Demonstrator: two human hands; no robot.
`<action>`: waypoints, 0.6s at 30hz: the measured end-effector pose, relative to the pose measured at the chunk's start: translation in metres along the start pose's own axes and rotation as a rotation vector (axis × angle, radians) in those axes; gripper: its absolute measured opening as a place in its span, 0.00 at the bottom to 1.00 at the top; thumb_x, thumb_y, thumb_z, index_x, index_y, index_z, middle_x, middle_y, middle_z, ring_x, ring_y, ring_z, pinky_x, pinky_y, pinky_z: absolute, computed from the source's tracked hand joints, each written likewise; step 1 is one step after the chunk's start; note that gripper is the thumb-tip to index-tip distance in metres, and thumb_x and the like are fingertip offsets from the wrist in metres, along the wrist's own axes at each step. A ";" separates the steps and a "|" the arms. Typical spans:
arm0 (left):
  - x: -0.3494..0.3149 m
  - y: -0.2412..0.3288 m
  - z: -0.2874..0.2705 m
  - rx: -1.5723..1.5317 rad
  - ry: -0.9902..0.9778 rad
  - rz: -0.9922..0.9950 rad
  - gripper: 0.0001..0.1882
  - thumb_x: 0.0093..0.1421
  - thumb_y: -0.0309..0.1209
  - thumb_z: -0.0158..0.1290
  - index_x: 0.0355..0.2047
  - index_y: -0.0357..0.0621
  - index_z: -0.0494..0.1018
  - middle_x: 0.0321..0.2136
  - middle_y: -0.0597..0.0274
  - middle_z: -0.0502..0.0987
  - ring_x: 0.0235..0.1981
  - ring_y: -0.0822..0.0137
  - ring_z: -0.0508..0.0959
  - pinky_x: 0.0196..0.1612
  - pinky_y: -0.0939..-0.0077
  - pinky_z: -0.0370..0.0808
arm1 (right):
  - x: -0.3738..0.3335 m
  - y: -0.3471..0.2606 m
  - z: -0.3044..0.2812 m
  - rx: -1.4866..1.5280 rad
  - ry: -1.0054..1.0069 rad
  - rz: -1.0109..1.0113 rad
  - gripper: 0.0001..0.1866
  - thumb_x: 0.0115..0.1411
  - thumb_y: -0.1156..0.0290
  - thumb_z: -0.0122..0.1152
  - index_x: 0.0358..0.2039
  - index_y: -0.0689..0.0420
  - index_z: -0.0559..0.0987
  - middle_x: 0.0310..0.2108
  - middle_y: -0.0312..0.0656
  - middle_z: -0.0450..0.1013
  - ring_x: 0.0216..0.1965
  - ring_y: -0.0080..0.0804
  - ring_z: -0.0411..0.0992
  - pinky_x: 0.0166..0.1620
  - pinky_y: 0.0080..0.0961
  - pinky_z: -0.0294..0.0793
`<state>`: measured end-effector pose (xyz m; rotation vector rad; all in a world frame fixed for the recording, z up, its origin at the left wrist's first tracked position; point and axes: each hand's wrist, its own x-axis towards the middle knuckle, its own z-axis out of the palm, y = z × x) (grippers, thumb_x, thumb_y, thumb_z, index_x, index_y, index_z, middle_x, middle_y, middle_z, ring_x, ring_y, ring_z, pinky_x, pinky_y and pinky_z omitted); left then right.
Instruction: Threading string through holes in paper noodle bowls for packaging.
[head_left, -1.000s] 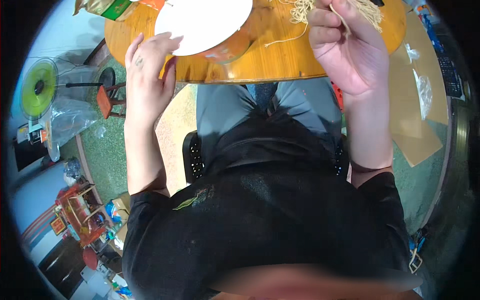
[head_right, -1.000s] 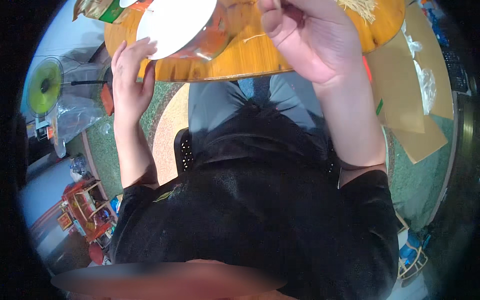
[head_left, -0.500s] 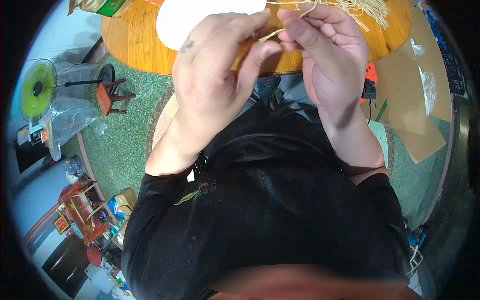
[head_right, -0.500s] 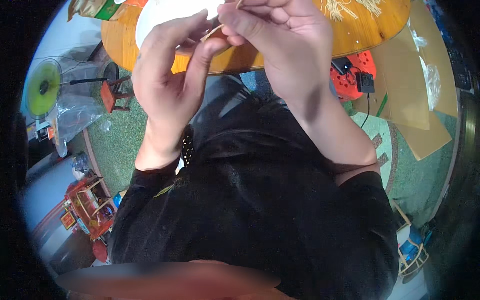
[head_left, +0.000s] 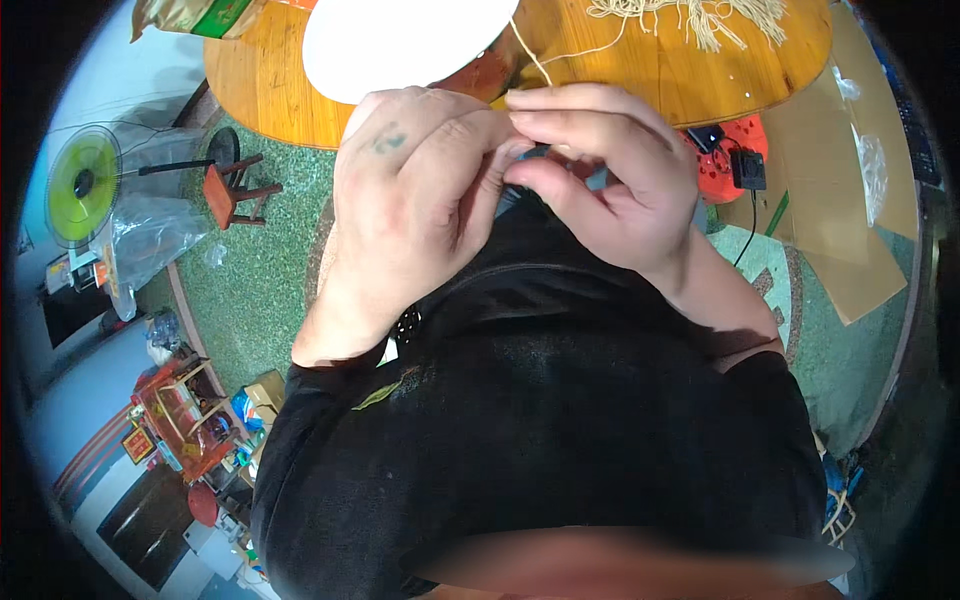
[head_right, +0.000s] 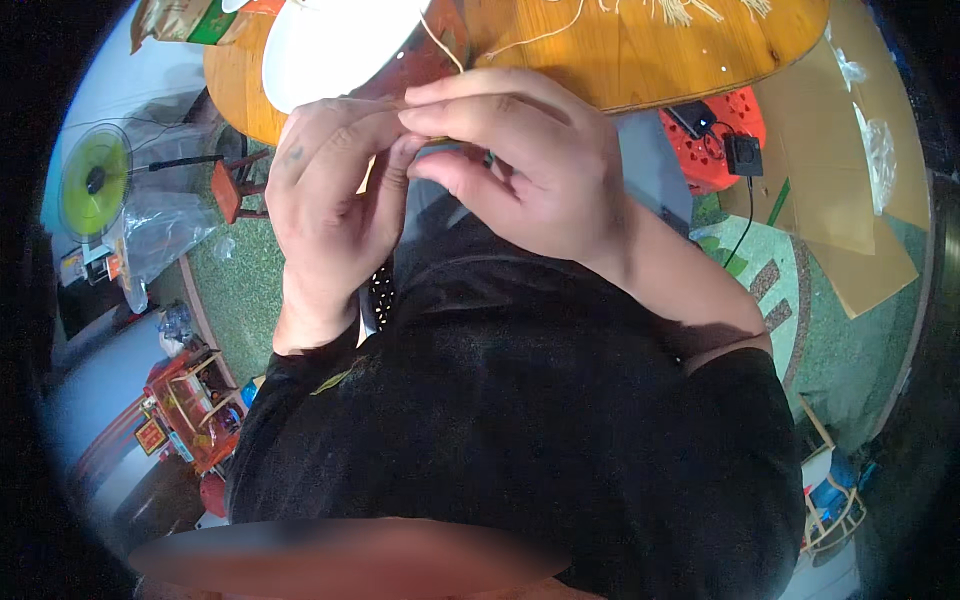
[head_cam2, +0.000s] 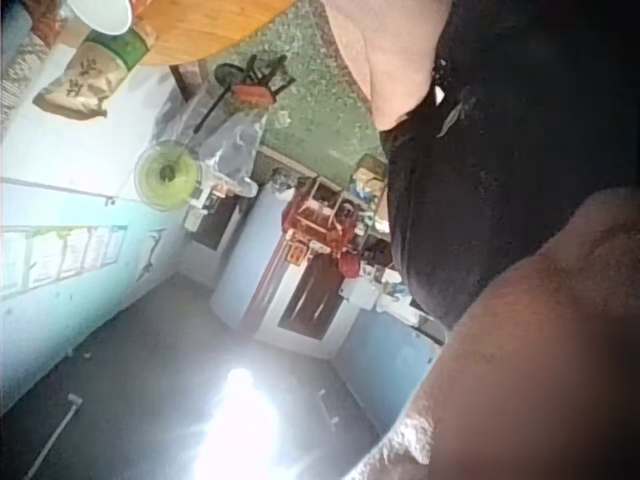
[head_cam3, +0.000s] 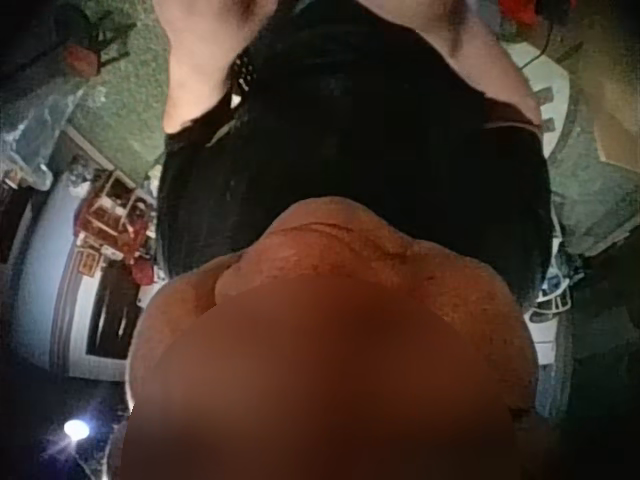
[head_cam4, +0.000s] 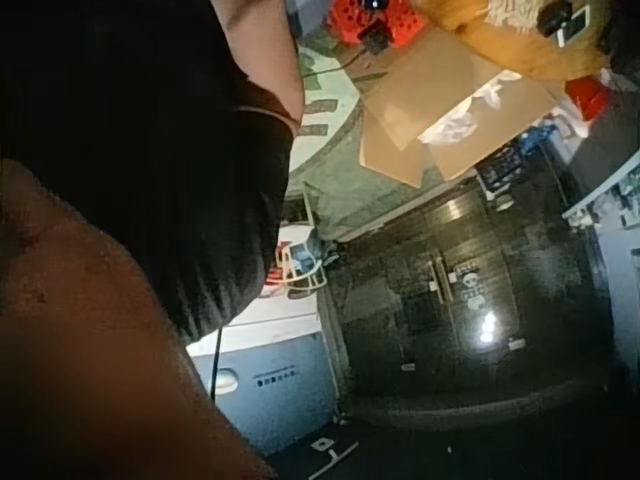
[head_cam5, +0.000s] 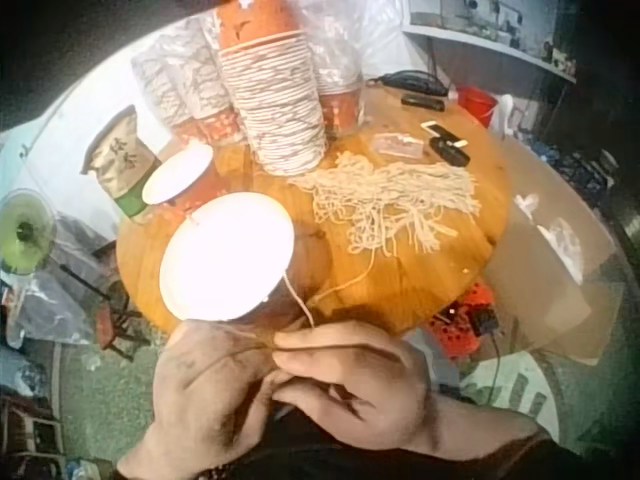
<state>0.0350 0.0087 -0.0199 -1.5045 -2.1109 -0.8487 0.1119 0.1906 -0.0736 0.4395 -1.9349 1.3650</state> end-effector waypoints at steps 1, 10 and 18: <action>0.000 0.000 -0.001 0.012 -0.014 -0.017 0.07 0.55 0.24 0.65 0.35 0.42 0.81 0.29 0.62 0.81 0.32 0.59 0.81 0.40 0.67 0.74 | 0.003 0.003 0.001 -0.030 -0.012 -0.045 0.17 0.51 0.77 0.77 0.43 0.59 0.85 0.42 0.41 0.83 0.39 0.33 0.83 0.41 0.23 0.83; 0.003 0.003 -0.013 -0.099 -0.120 -0.146 0.05 0.56 0.24 0.65 0.33 0.42 0.81 0.29 0.60 0.82 0.35 0.57 0.82 0.42 0.65 0.75 | 0.010 0.004 0.006 -0.127 0.060 -0.152 0.09 0.52 0.80 0.73 0.33 0.58 0.83 0.32 0.39 0.81 0.34 0.33 0.81 0.36 0.27 0.81; 0.025 -0.036 -0.033 -0.171 -0.142 -0.369 0.06 0.67 0.21 0.56 0.43 0.34 0.78 0.36 0.58 0.83 0.39 0.73 0.80 0.45 0.77 0.75 | 0.029 -0.012 0.002 -0.240 -0.032 0.196 0.06 0.58 0.80 0.69 0.30 0.63 0.77 0.28 0.44 0.75 0.26 0.32 0.75 0.30 0.26 0.72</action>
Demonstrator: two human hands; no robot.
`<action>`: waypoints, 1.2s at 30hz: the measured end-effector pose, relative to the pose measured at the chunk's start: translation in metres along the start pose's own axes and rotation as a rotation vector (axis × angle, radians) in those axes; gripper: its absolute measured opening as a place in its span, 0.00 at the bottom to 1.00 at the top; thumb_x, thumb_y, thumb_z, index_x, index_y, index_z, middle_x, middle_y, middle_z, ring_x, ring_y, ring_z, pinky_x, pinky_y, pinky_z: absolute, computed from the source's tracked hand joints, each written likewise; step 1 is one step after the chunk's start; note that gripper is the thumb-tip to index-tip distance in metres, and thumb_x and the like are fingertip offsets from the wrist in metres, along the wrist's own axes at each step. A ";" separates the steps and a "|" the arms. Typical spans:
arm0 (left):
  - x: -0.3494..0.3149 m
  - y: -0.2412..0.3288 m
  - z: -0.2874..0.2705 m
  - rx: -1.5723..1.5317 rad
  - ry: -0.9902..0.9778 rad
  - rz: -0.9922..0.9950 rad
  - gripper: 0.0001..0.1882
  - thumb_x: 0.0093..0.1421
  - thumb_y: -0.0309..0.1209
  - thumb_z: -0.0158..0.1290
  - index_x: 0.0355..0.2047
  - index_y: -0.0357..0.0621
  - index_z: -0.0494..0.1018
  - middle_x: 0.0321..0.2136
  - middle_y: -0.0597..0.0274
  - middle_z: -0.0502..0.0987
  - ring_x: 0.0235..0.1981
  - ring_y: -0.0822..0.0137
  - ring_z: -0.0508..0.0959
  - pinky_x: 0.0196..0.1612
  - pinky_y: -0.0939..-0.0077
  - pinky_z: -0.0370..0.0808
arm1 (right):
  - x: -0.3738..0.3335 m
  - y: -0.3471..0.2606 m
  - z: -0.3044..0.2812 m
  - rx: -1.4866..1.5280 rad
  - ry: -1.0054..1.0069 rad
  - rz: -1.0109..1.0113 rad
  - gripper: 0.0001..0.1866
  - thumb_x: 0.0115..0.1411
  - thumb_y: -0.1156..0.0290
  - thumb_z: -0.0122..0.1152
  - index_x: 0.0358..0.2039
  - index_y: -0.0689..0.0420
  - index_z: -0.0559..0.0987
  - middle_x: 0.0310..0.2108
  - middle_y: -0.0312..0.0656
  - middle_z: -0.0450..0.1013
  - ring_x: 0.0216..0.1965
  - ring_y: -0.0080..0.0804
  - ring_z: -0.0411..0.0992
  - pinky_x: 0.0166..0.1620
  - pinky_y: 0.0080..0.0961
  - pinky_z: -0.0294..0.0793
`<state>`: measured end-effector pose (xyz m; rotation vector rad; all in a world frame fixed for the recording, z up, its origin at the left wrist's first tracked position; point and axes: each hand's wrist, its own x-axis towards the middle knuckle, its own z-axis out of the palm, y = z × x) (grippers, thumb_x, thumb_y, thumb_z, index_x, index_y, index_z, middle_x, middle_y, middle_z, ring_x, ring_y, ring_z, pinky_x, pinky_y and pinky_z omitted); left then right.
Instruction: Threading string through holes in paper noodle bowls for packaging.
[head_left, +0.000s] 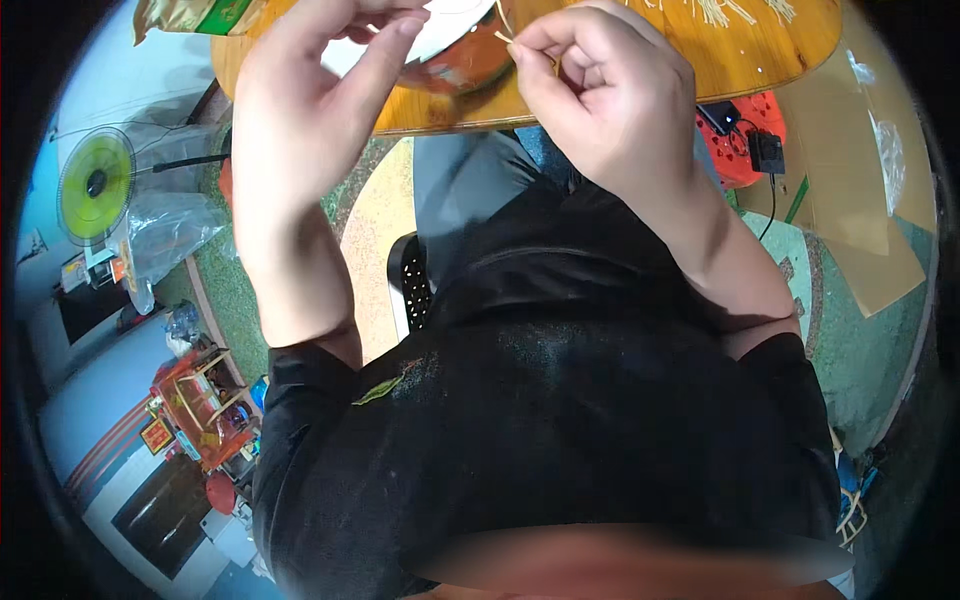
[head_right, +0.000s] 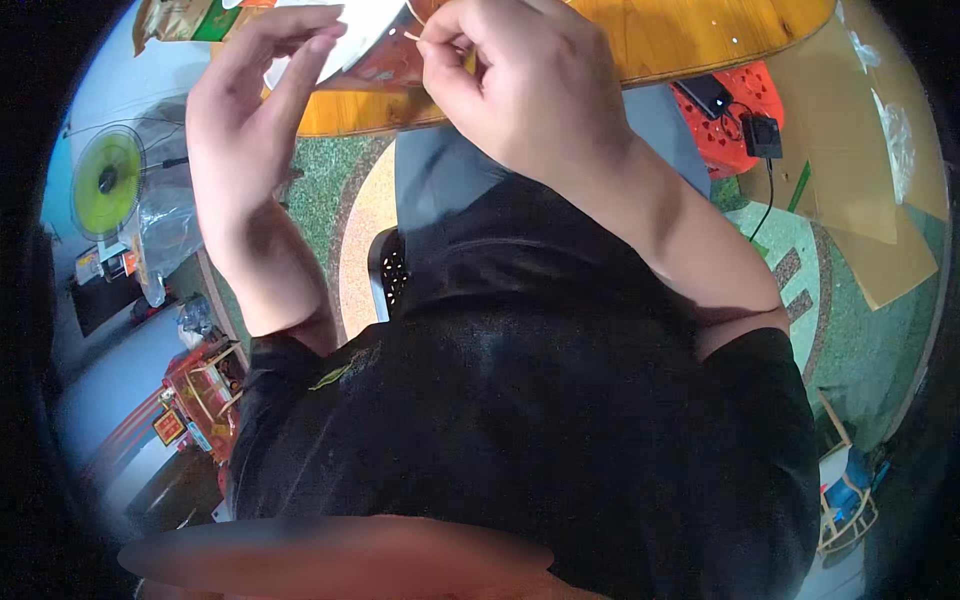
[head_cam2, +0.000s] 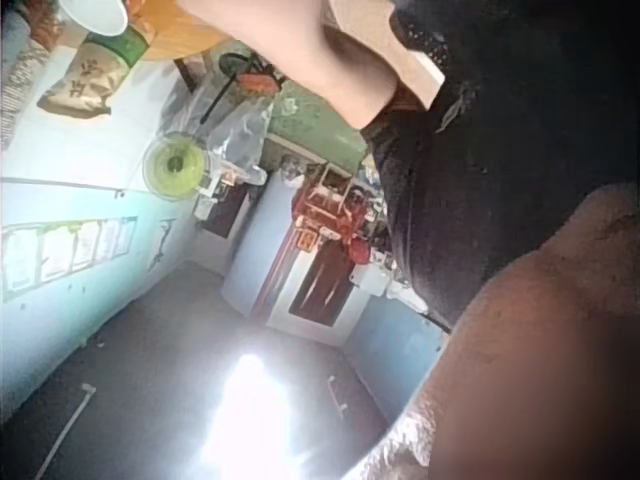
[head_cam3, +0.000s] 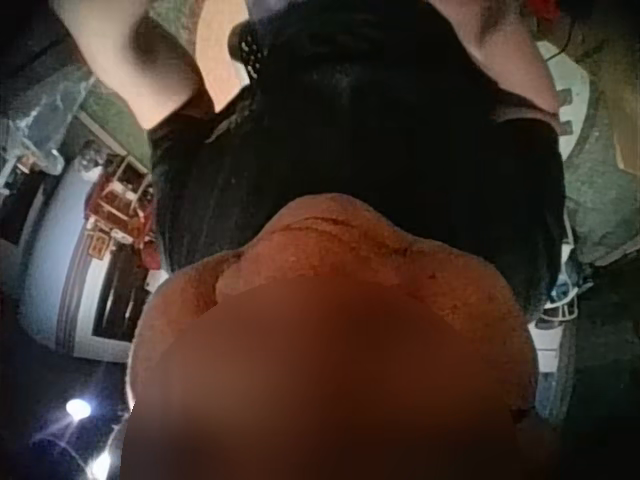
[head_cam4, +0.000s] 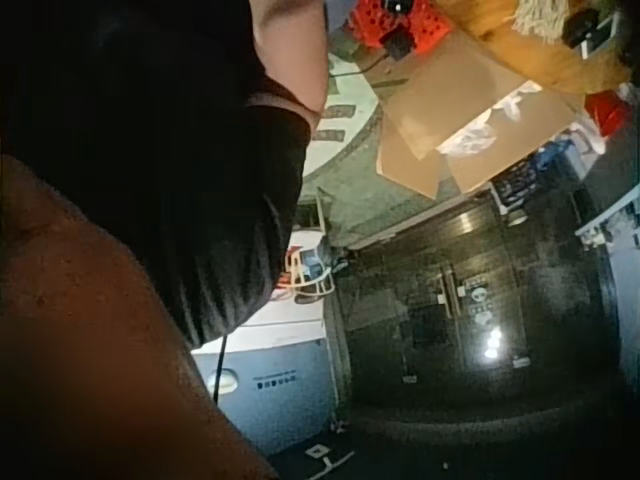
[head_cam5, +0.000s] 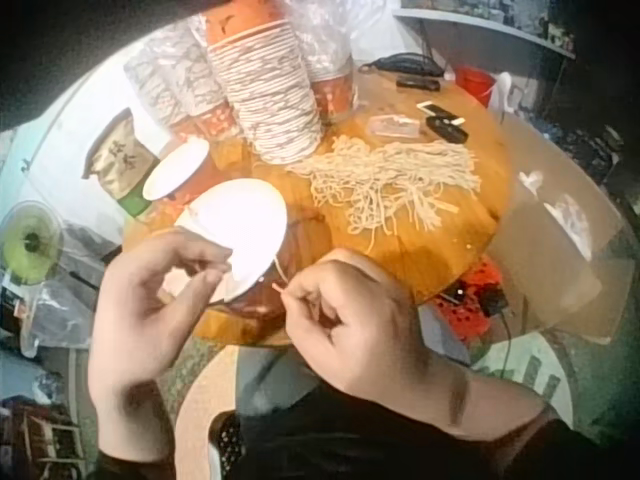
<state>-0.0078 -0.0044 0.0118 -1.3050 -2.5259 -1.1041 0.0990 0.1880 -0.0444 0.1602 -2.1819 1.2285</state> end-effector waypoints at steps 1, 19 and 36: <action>0.013 0.015 0.000 -0.002 -0.006 0.008 0.06 0.67 0.21 0.56 0.43 0.34 0.78 0.36 0.58 0.83 0.39 0.73 0.80 0.45 0.77 0.75 | 0.001 0.009 0.007 -0.005 0.009 0.003 0.06 0.58 0.80 0.69 0.30 0.63 0.77 0.28 0.44 0.75 0.26 0.32 0.75 0.30 0.26 0.72; 0.044 0.030 -0.002 0.070 -0.369 -0.322 0.07 0.64 0.24 0.61 0.42 0.35 0.82 0.33 0.58 0.84 0.36 0.70 0.82 0.43 0.73 0.79 | 0.007 0.002 0.016 0.127 0.059 0.145 0.05 0.57 0.80 0.67 0.31 0.64 0.77 0.29 0.46 0.75 0.28 0.37 0.77 0.32 0.31 0.76; 0.049 0.027 -0.001 -0.028 -0.468 -0.237 0.05 0.63 0.20 0.57 0.38 0.35 0.81 0.30 0.61 0.83 0.32 0.73 0.80 0.39 0.76 0.77 | 0.001 0.009 0.033 0.506 0.212 0.276 0.05 0.62 0.79 0.67 0.35 0.66 0.78 0.31 0.44 0.79 0.30 0.28 0.78 0.33 0.22 0.77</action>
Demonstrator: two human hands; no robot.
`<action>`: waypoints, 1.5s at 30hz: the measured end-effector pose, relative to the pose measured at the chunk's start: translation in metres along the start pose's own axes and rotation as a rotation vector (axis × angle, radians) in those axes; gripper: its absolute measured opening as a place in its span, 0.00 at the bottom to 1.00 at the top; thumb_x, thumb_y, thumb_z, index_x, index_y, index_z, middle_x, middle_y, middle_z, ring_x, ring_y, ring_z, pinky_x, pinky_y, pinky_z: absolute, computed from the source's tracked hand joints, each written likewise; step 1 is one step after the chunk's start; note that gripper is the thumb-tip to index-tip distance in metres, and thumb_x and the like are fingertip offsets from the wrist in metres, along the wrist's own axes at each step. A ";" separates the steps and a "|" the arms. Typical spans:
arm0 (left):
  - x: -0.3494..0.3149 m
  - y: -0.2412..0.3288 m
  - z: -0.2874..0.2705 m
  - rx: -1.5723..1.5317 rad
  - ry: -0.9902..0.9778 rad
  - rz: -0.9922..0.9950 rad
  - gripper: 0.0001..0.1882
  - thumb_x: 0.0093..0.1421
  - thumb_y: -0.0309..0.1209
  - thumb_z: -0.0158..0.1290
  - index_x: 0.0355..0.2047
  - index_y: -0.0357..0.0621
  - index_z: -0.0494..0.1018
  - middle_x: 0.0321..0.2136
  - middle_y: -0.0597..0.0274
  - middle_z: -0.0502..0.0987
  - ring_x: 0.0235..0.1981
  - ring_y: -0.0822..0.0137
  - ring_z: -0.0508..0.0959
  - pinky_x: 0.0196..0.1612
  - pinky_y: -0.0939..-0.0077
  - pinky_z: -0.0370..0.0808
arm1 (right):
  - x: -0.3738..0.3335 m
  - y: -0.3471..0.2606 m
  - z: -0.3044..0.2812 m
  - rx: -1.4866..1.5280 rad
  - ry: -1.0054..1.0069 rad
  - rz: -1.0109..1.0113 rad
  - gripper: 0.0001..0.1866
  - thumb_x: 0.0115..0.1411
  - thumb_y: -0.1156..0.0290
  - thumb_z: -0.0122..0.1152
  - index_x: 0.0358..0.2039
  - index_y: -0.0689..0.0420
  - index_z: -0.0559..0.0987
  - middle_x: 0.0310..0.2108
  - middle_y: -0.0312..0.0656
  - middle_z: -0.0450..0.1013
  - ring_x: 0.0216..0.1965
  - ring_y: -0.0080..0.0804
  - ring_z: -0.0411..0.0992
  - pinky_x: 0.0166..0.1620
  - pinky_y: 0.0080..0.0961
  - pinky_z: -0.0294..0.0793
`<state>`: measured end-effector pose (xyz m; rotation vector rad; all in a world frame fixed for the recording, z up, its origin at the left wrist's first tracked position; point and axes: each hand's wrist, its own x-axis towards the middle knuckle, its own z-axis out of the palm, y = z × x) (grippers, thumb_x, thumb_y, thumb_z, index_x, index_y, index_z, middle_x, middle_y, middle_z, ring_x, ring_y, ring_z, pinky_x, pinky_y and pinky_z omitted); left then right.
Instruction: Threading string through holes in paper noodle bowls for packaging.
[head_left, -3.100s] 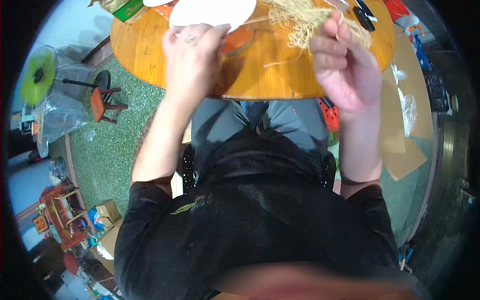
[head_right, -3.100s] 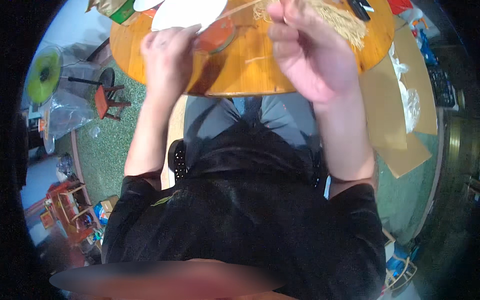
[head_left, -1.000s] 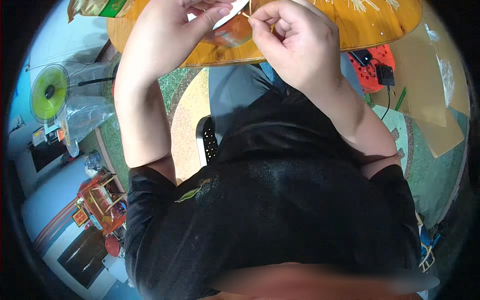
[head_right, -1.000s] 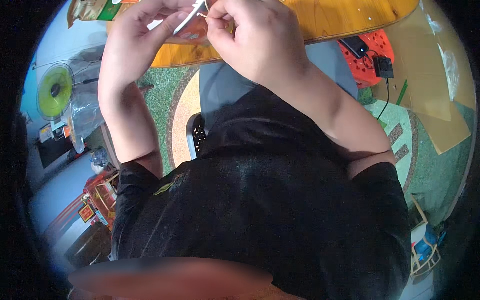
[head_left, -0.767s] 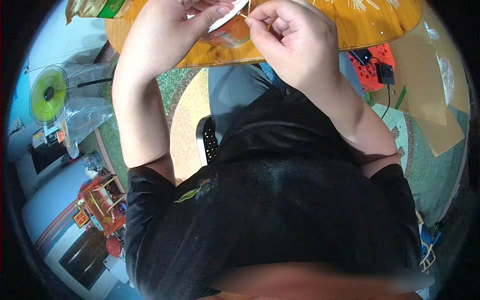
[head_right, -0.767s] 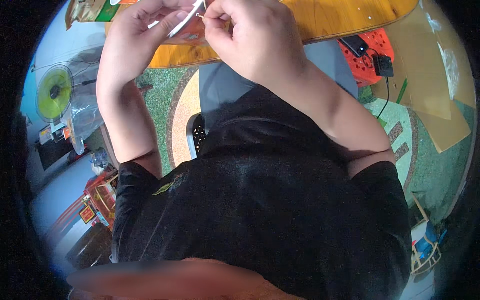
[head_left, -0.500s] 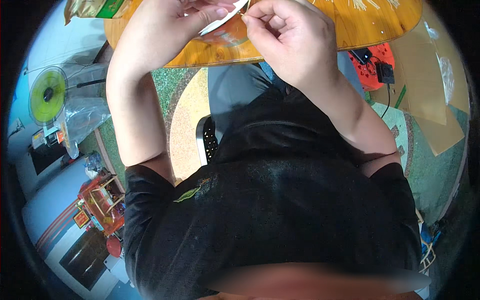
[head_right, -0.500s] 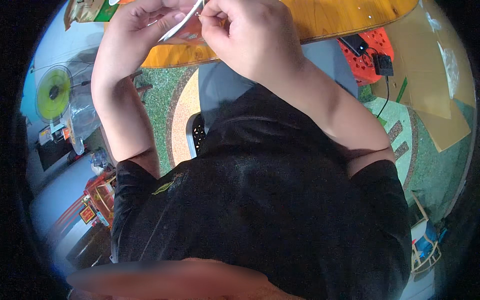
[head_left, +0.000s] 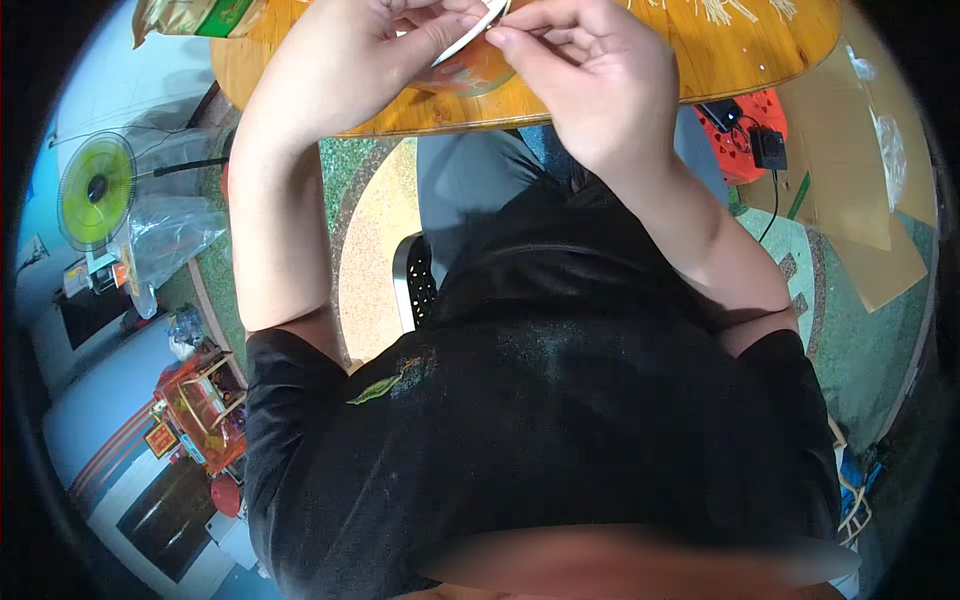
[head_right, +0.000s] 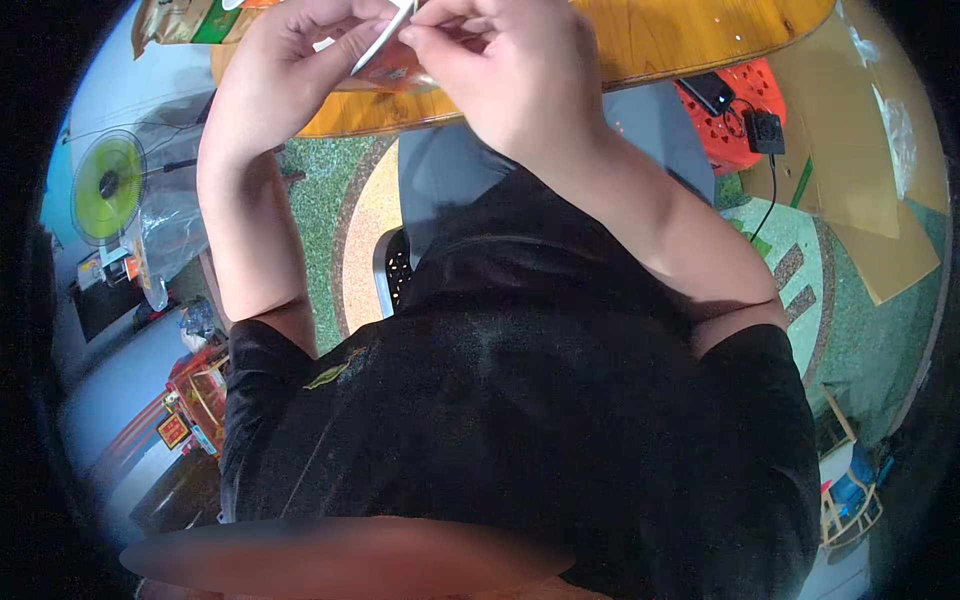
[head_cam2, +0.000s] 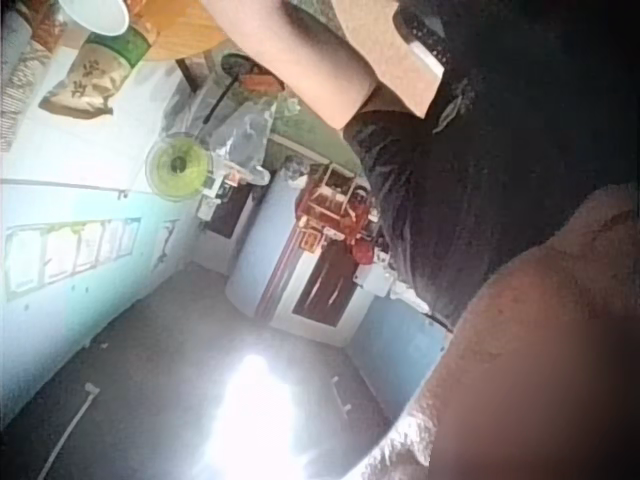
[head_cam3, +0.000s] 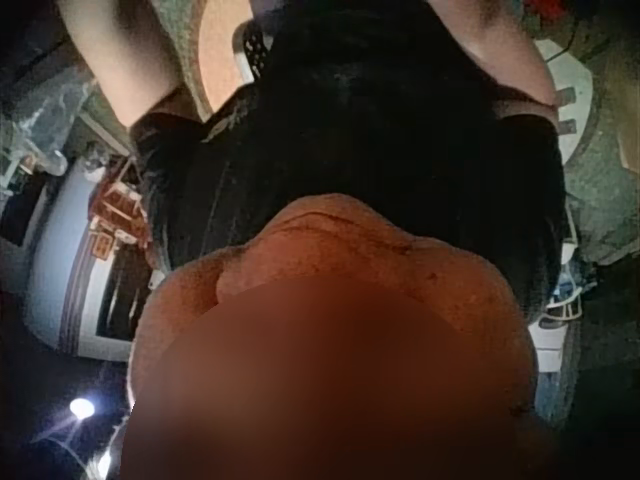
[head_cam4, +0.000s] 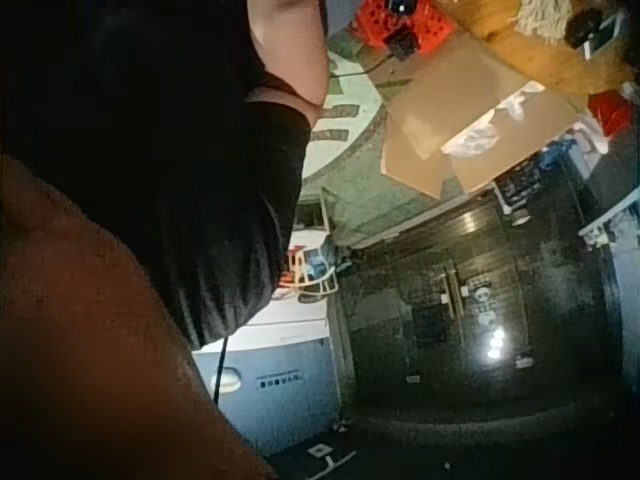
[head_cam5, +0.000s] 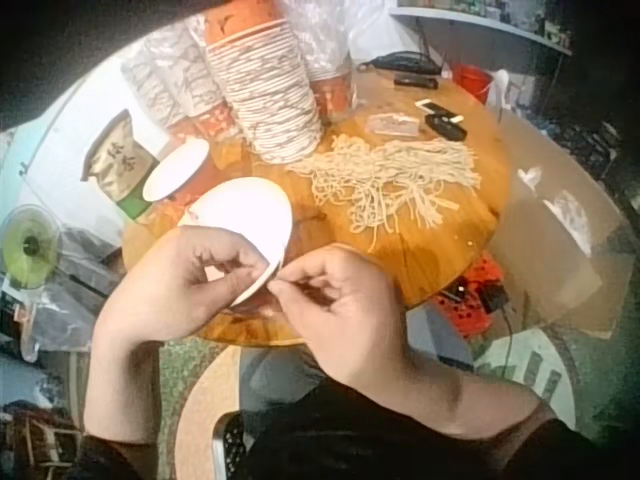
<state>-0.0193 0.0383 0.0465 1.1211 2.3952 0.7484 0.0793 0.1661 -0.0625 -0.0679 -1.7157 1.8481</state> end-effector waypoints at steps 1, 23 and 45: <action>-0.002 0.000 0.000 0.010 0.033 -0.017 0.05 0.63 0.21 0.57 0.38 0.35 0.81 0.30 0.61 0.83 0.32 0.73 0.80 0.39 0.76 0.77 | 0.001 0.001 0.000 0.005 -0.006 -0.001 0.05 0.62 0.79 0.67 0.35 0.66 0.78 0.31 0.44 0.79 0.30 0.28 0.78 0.33 0.22 0.77; -0.007 -0.015 0.002 -0.402 -0.029 -0.017 0.06 0.61 0.14 0.47 0.33 0.33 0.74 0.29 0.65 0.77 0.32 0.76 0.74 0.36 0.80 0.73 | 0.016 0.016 -0.018 0.618 -0.063 0.418 0.10 0.63 0.88 0.58 0.42 0.62 0.72 0.41 0.45 0.77 0.41 0.30 0.78 0.48 0.25 0.80; -0.015 0.012 0.012 -0.228 0.062 0.057 0.03 0.66 0.20 0.52 0.33 0.37 0.72 0.26 0.59 0.75 0.28 0.70 0.73 0.33 0.73 0.72 | 0.027 0.048 -0.017 0.914 -0.379 -0.356 0.10 0.65 0.84 0.60 0.38 0.58 0.68 0.37 0.43 0.76 0.35 0.26 0.78 0.39 0.21 0.81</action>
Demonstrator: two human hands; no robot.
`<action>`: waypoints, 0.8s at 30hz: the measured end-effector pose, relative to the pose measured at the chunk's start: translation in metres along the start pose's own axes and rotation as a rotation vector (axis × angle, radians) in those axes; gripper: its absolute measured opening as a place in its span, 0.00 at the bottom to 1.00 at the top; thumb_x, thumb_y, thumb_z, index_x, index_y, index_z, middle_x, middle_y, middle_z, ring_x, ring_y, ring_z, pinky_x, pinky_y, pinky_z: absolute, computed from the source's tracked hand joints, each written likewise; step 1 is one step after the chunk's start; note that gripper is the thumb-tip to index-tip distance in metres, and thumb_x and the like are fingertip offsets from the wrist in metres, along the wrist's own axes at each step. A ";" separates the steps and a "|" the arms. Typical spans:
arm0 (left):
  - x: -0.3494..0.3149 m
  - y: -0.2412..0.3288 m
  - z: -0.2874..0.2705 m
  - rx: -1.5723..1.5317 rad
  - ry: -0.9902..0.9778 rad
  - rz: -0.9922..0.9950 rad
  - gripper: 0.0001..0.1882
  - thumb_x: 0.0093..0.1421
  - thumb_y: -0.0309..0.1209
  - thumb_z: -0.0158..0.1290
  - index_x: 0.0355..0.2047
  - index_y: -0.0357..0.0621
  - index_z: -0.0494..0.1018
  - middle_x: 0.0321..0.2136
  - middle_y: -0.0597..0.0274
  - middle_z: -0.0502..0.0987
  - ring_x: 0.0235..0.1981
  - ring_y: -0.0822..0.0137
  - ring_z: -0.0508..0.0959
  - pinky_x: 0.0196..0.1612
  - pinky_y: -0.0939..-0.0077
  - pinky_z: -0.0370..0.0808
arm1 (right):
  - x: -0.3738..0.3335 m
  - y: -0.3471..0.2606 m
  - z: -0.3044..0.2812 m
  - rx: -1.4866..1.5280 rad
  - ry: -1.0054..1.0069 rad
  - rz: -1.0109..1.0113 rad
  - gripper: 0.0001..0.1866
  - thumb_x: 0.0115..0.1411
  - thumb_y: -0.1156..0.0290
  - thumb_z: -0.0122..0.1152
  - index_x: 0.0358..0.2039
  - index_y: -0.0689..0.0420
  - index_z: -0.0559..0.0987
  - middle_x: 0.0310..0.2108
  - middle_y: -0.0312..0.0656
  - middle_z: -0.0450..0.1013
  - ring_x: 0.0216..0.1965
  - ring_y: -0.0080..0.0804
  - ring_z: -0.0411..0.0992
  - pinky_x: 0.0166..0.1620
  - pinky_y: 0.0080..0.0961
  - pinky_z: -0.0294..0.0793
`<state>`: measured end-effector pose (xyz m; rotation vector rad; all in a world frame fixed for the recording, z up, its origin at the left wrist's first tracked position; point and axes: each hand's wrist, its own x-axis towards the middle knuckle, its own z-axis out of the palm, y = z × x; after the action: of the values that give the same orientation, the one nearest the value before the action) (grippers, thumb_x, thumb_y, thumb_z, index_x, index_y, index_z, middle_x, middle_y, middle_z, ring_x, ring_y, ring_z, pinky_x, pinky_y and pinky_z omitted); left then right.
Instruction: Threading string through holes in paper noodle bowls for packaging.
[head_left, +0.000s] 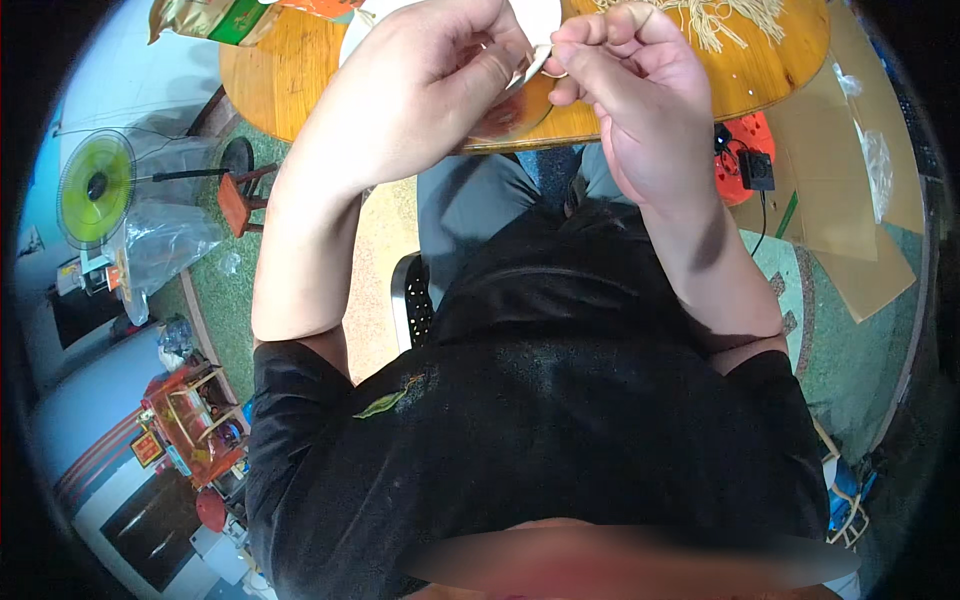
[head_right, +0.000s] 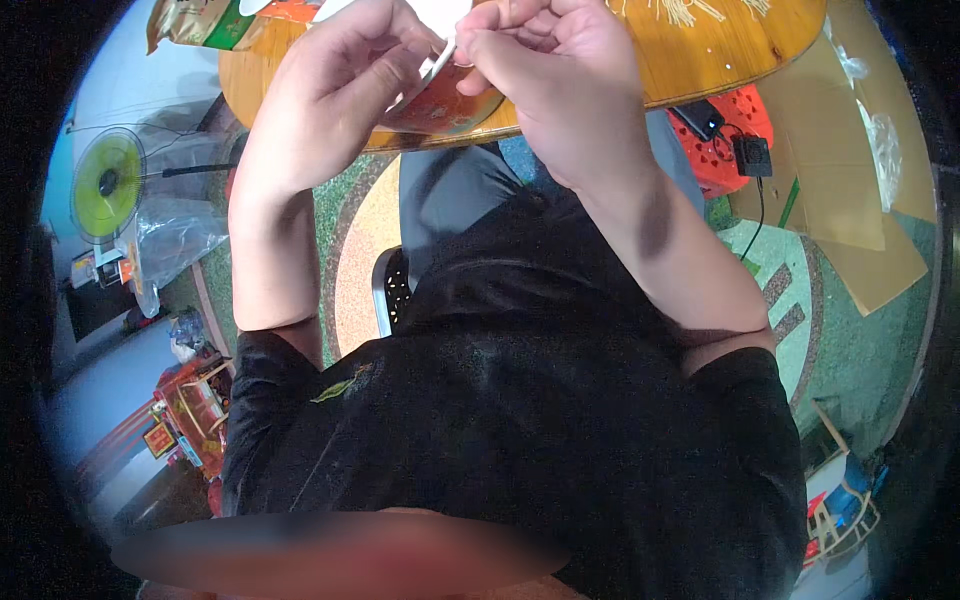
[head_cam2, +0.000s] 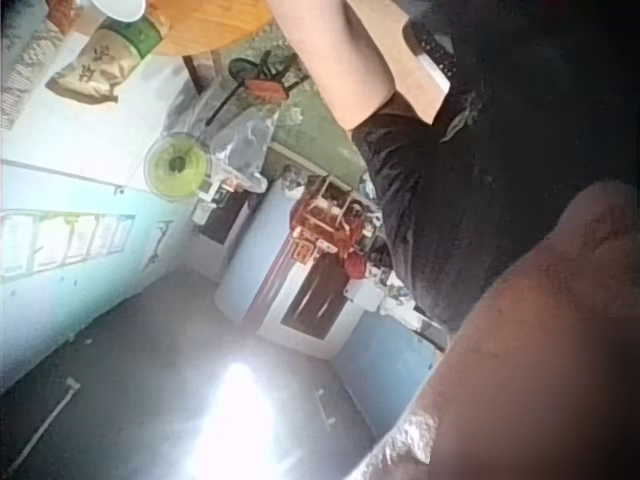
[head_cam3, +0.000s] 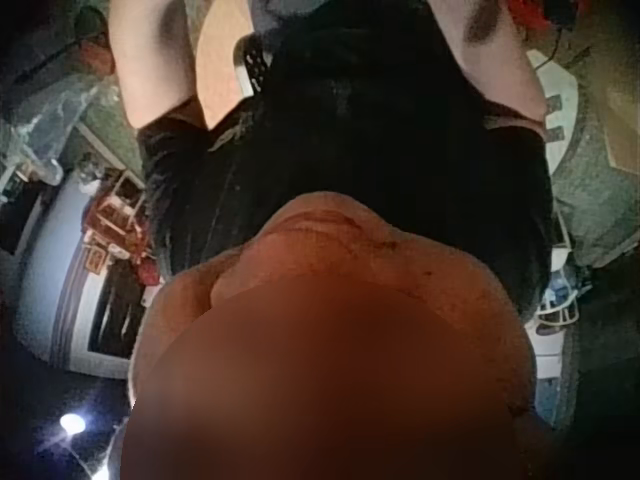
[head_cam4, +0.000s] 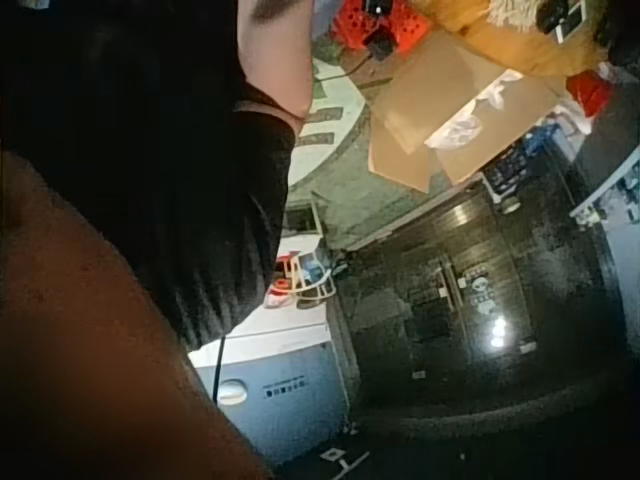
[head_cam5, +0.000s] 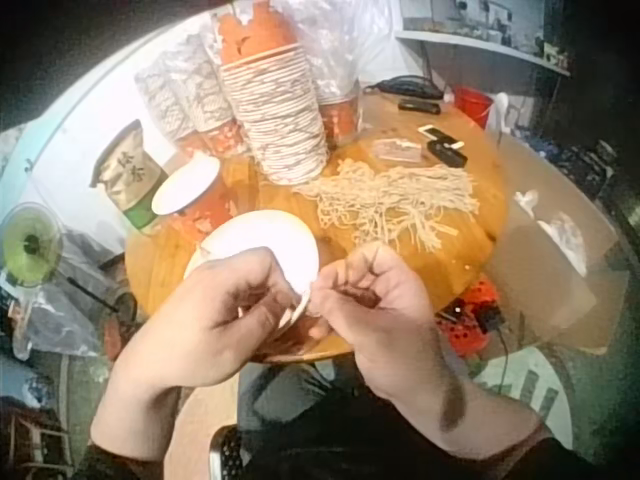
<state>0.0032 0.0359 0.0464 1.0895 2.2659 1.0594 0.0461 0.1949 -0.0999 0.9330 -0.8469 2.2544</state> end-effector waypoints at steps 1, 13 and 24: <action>0.000 0.000 0.000 0.079 0.011 0.011 0.04 0.67 0.21 0.52 0.33 0.37 0.71 0.25 0.60 0.74 0.28 0.71 0.72 0.32 0.73 0.71 | 0.001 0.000 0.000 0.010 -0.001 -0.003 0.10 0.64 0.85 0.61 0.38 0.59 0.69 0.37 0.43 0.77 0.35 0.26 0.78 0.39 0.21 0.82; -0.006 0.000 0.013 0.292 0.195 0.203 0.04 0.61 0.20 0.55 0.33 0.37 0.70 0.25 0.48 0.75 0.28 0.49 0.79 0.31 0.62 0.74 | 0.027 -0.055 0.067 -0.664 0.484 0.625 0.12 0.60 0.89 0.63 0.40 0.63 0.72 0.34 0.39 0.77 0.35 0.19 0.77 0.40 0.14 0.78; -0.006 -0.005 0.022 0.414 0.303 0.358 0.08 0.56 0.18 0.57 0.36 0.39 0.71 0.27 0.48 0.74 0.29 0.43 0.78 0.31 0.59 0.74 | 0.018 -0.034 0.045 -0.719 0.212 0.188 0.10 0.61 0.90 0.60 0.40 0.65 0.73 0.33 0.37 0.75 0.35 0.16 0.75 0.39 0.13 0.75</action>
<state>0.0186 0.0391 0.0287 1.6488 2.6768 0.9570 0.0765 0.1894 -0.0497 0.2850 -1.5395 1.9007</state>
